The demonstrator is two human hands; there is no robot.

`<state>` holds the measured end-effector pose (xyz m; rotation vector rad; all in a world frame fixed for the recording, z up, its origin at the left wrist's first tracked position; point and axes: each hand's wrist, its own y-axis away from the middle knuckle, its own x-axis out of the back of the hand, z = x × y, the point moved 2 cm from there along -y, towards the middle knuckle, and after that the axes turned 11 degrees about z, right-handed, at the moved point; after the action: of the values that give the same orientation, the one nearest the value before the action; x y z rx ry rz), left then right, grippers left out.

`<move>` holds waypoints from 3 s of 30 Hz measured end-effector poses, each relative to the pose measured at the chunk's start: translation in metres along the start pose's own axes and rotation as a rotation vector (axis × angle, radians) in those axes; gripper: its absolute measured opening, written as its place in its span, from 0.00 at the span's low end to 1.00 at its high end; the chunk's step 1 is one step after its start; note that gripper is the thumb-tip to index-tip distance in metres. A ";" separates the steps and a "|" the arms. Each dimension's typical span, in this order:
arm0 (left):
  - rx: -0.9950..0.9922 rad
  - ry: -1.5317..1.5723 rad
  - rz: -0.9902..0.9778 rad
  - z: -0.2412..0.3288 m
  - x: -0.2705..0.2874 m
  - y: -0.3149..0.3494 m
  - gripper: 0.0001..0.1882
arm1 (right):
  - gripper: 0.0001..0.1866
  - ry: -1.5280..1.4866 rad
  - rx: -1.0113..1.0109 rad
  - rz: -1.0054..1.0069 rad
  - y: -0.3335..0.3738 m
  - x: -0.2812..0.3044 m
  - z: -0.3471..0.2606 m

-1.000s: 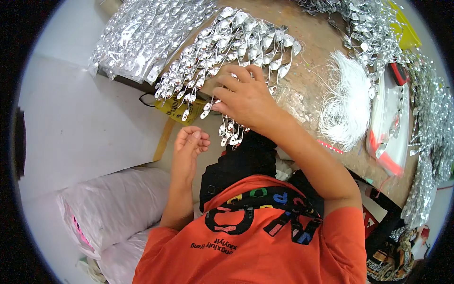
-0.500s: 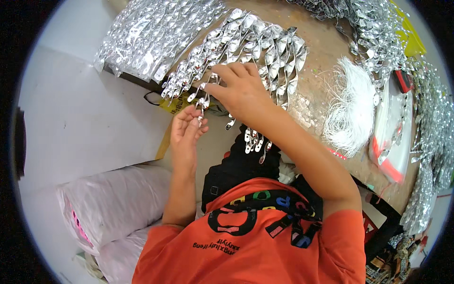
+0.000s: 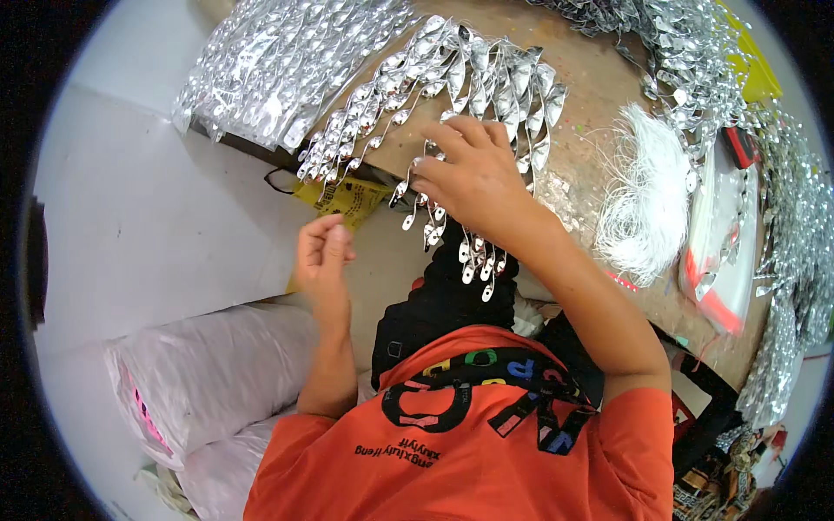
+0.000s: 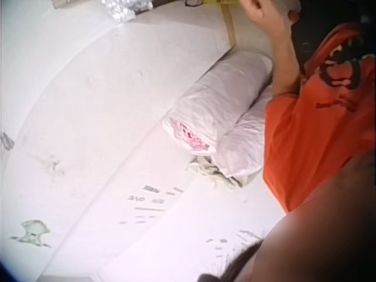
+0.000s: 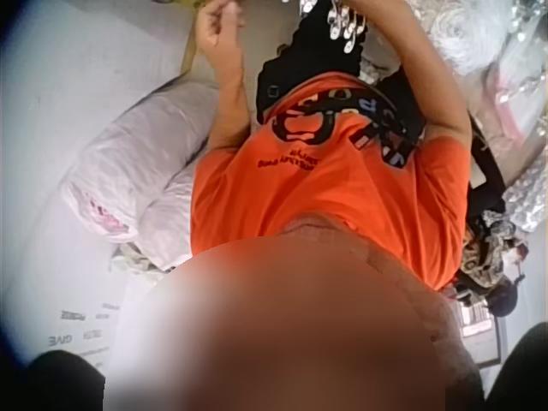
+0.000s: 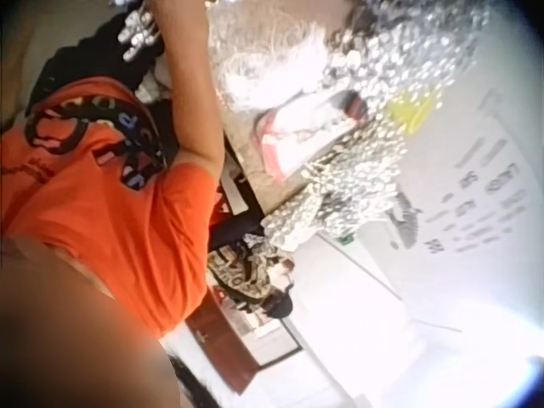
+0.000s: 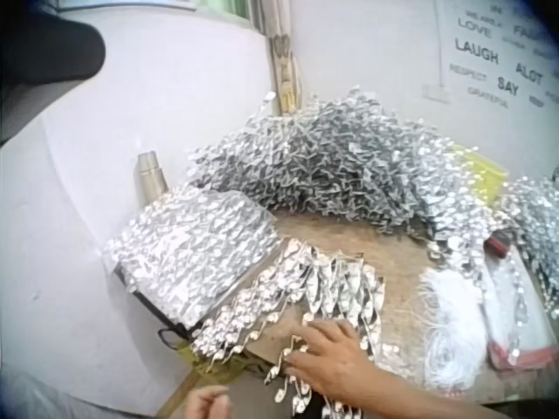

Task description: Manually sorting and packaging silver metallic fringe decorations into clear plastic bags.

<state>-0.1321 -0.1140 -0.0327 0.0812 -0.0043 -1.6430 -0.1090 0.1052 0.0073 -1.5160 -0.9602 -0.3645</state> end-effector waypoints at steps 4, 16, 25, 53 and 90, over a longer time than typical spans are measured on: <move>-0.239 -0.147 0.212 0.005 0.014 -0.017 0.11 | 0.11 -0.035 0.084 0.069 -0.026 -0.019 -0.004; -0.281 -0.267 0.031 0.002 -0.005 -0.027 0.05 | 0.08 0.023 0.053 -0.076 -0.014 -0.018 0.017; -0.474 -0.288 -0.147 0.003 -0.039 0.003 0.09 | 0.07 -0.025 0.022 -0.033 0.008 0.008 0.028; 0.219 0.422 0.173 -0.023 -0.003 -0.061 0.14 | 0.11 0.005 0.011 -0.044 0.004 -0.003 0.018; 0.235 0.252 0.029 -0.018 -0.036 -0.022 0.08 | 0.19 0.007 -0.007 -0.095 -0.005 -0.013 0.013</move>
<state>-0.1505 -0.0756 -0.0499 0.4649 -0.0065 -1.5879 -0.1242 0.1124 -0.0019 -1.4772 -1.0288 -0.4416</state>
